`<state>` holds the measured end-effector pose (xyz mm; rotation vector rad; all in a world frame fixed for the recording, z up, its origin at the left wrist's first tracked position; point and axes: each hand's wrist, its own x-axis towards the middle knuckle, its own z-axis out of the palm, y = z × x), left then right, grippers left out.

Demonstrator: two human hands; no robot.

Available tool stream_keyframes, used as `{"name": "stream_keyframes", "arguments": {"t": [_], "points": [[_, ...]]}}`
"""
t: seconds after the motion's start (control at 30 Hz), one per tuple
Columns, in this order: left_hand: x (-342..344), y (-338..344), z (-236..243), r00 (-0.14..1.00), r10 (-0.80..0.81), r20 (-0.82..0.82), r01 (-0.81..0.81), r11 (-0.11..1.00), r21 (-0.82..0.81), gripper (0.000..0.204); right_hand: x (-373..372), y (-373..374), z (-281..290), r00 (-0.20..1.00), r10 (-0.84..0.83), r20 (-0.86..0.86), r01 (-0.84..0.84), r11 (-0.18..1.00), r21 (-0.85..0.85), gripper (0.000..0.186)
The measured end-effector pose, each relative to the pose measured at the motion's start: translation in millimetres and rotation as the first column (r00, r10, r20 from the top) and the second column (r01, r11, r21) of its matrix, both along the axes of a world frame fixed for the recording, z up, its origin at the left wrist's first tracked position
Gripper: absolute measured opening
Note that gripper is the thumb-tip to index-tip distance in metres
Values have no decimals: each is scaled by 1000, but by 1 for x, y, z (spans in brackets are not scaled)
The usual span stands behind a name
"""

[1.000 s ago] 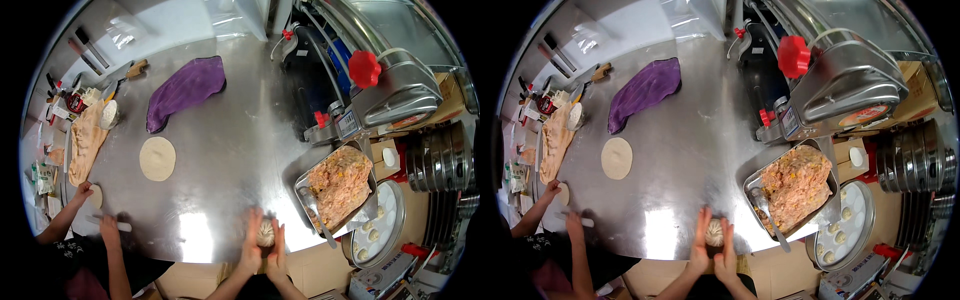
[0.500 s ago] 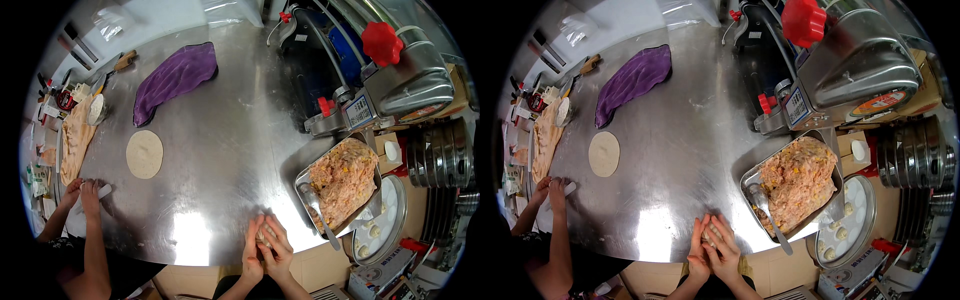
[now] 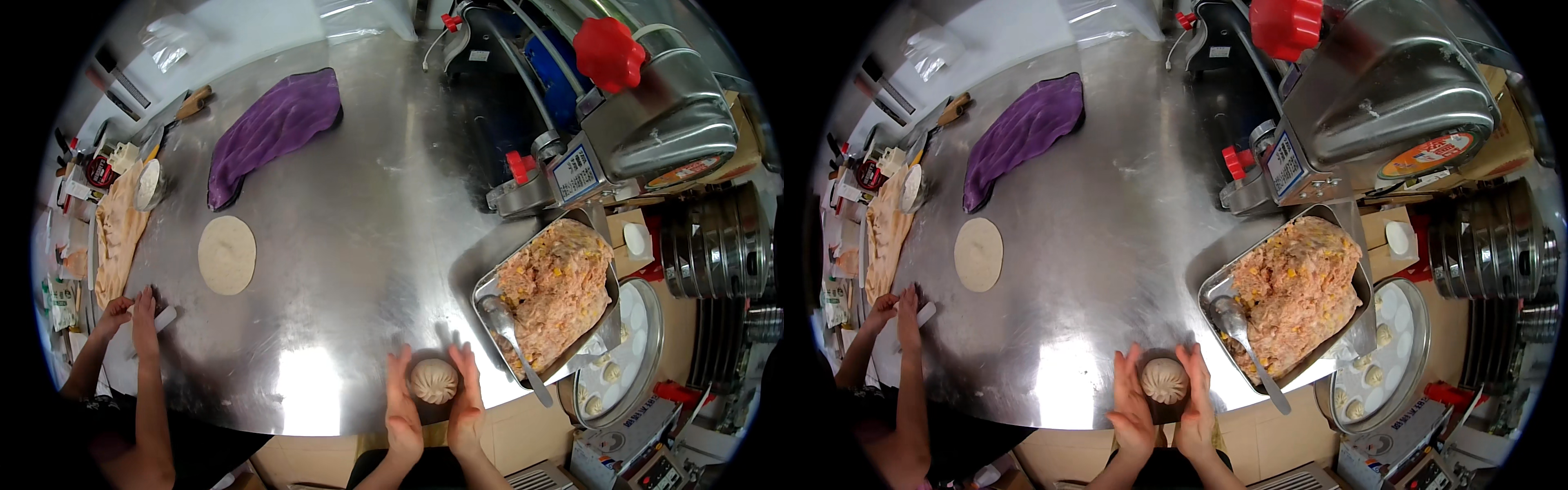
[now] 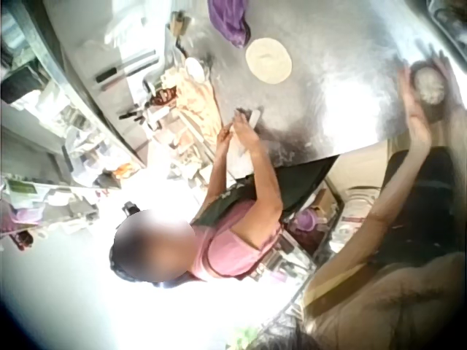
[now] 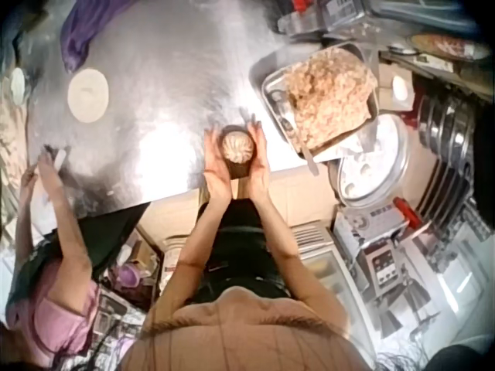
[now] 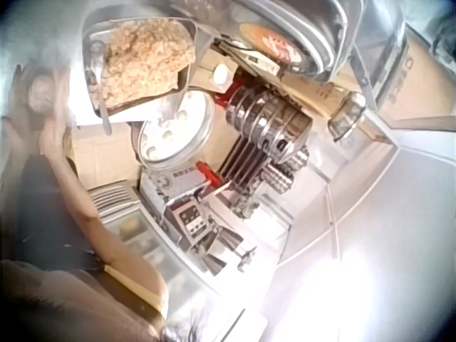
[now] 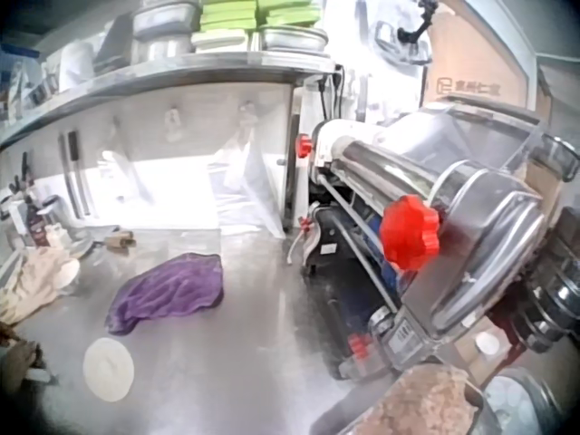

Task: The person repeatedly scoops meat filling onto round dough wrappers, pleats and seals each dumpling by hand, and places the finished dumplings into a steamer tray. A coworker rolls additional wrappers nearby.

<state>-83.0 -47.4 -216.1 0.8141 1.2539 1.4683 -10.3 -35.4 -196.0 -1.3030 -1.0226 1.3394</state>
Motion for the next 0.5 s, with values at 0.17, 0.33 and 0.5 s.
{"name": "stream_keyframes", "arguments": {"t": [0.17,0.33,0.5], "points": [[10,-10,8,988,-145,49,144,989,24,94,8,-9,-14,986,162,45,-162,987,-1,86],[4,5,9,997,-65,44,66,998,-7,96,6,-13,-13,995,79,55,-79,997,10,93],[18,0,15,997,-28,65,29,999,-22,95,10,0,-11,989,101,-106,-107,993,-50,103]]}}
